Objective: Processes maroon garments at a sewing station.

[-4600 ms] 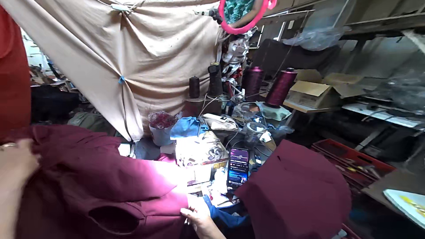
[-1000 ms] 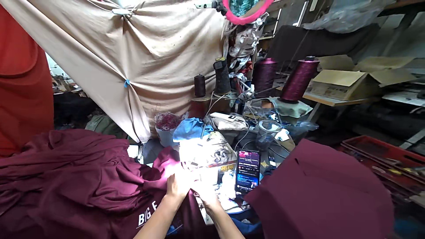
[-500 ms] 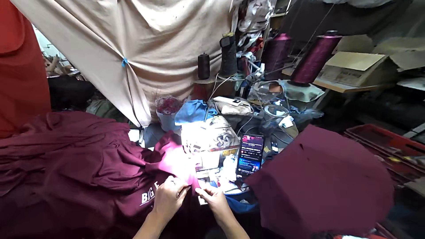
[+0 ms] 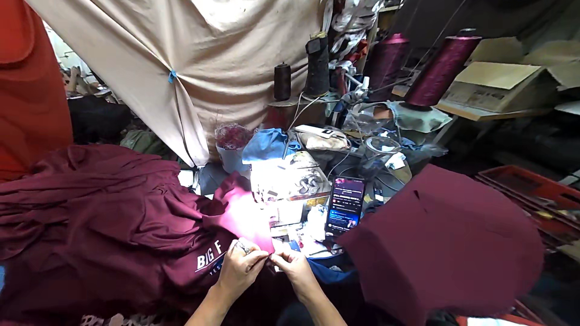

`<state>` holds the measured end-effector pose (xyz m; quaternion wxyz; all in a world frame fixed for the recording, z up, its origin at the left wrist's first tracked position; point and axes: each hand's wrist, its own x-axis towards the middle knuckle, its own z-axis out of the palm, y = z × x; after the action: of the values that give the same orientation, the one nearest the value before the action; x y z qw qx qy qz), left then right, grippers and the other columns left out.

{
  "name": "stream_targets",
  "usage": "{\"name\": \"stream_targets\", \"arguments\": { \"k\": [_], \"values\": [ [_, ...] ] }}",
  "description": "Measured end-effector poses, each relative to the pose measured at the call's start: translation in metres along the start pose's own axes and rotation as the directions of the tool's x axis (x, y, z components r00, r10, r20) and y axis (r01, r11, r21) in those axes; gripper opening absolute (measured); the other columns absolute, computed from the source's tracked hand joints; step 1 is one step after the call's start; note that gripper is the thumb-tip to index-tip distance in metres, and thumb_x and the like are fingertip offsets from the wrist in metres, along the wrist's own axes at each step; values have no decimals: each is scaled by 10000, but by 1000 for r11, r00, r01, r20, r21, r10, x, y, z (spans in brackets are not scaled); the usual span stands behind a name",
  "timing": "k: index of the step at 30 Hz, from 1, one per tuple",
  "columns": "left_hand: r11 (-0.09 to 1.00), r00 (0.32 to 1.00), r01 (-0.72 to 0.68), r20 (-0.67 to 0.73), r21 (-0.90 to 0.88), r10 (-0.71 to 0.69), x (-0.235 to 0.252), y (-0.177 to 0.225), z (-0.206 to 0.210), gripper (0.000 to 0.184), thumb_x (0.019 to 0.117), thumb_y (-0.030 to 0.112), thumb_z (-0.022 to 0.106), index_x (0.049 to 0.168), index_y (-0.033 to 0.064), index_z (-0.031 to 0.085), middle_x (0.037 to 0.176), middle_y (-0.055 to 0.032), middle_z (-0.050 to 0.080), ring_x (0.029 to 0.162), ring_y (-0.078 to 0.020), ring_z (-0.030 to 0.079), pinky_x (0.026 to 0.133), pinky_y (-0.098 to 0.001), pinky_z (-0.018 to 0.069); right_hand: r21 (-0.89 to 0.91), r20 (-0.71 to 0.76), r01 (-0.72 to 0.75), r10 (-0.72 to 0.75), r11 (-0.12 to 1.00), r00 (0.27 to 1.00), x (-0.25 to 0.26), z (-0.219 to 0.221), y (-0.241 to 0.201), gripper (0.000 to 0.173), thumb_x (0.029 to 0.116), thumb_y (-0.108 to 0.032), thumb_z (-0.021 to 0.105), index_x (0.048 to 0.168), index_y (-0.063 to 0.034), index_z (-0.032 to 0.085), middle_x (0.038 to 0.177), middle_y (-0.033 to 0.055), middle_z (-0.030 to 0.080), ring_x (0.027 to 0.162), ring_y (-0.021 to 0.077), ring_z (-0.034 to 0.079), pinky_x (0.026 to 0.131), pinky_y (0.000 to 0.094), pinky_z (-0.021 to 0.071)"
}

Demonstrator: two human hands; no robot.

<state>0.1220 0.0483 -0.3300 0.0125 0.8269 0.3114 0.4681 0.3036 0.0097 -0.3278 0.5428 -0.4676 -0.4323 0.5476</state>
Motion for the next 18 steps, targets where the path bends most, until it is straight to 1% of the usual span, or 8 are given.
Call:
{"name": "stream_targets", "arguments": {
  "k": [4,8,10,12,13,16,17,18],
  "values": [
    [997,998,-64,30,40,63,0,0,-2,123,944,235,690,949,204,809,892,22,724,893,-109,646,841,-286,499,-36,2,7,-7,999,1000,0,0,-2,115,922,-40,660,822,-33,716,748,-5,698,711,46,654,706,227,552],
    [984,987,-157,44,84,153,0,1,-4,135,967,236,669,958,184,794,901,6,722,913,-140,642,871,-290,498,-48,-13,31,-32,998,999,3,2,-3,189,945,-163,722,796,-45,723,730,-2,694,697,50,654,698,231,552],
    [976,987,-157,8,147,158,-1,-1,-1,233,962,427,684,997,212,765,1003,15,728,1018,-144,639,966,-314,472,-33,-24,46,-47,998,999,5,3,-5,187,934,-141,726,778,-39,715,707,-2,685,674,51,649,683,237,554],
    [937,991,-132,25,325,131,1,-3,2,429,887,640,646,1042,241,675,1141,1,714,1097,-188,626,1018,-379,439,-36,-26,60,-61,998,998,6,5,-11,172,928,-112,716,774,-38,696,696,-2,670,659,57,645,667,239,560],
    [911,992,-121,13,394,126,5,-6,4,414,835,600,672,1029,234,675,1090,-14,728,1044,-218,649,980,-407,464,-62,-35,67,-70,996,997,7,6,-12,172,922,-101,712,765,-41,681,689,-6,651,648,56,627,653,237,541],
    [857,992,-125,52,500,115,24,-12,5,266,738,219,726,999,192,766,885,-52,745,885,-268,707,865,-491,522,-170,-46,84,-93,982,995,11,4,1,158,902,-102,692,755,-44,679,693,7,674,639,76,659,649,258,573],
    [845,993,-119,84,522,87,30,-12,6,334,713,105,733,1029,193,790,880,-60,748,867,-273,713,868,-514,519,-195,-52,74,-86,978,995,12,4,8,161,897,-111,686,751,-46,672,686,4,660,632,77,646,643,261,563],
    [835,992,-97,120,542,37,35,-11,7,426,713,29,736,1096,207,790,952,-74,753,926,-289,711,901,-535,510,-215,-59,61,-75,975,995,13,3,14,170,901,-124,686,750,-50,660,675,-4,645,623,72,634,638,258,554]
  ]
}}
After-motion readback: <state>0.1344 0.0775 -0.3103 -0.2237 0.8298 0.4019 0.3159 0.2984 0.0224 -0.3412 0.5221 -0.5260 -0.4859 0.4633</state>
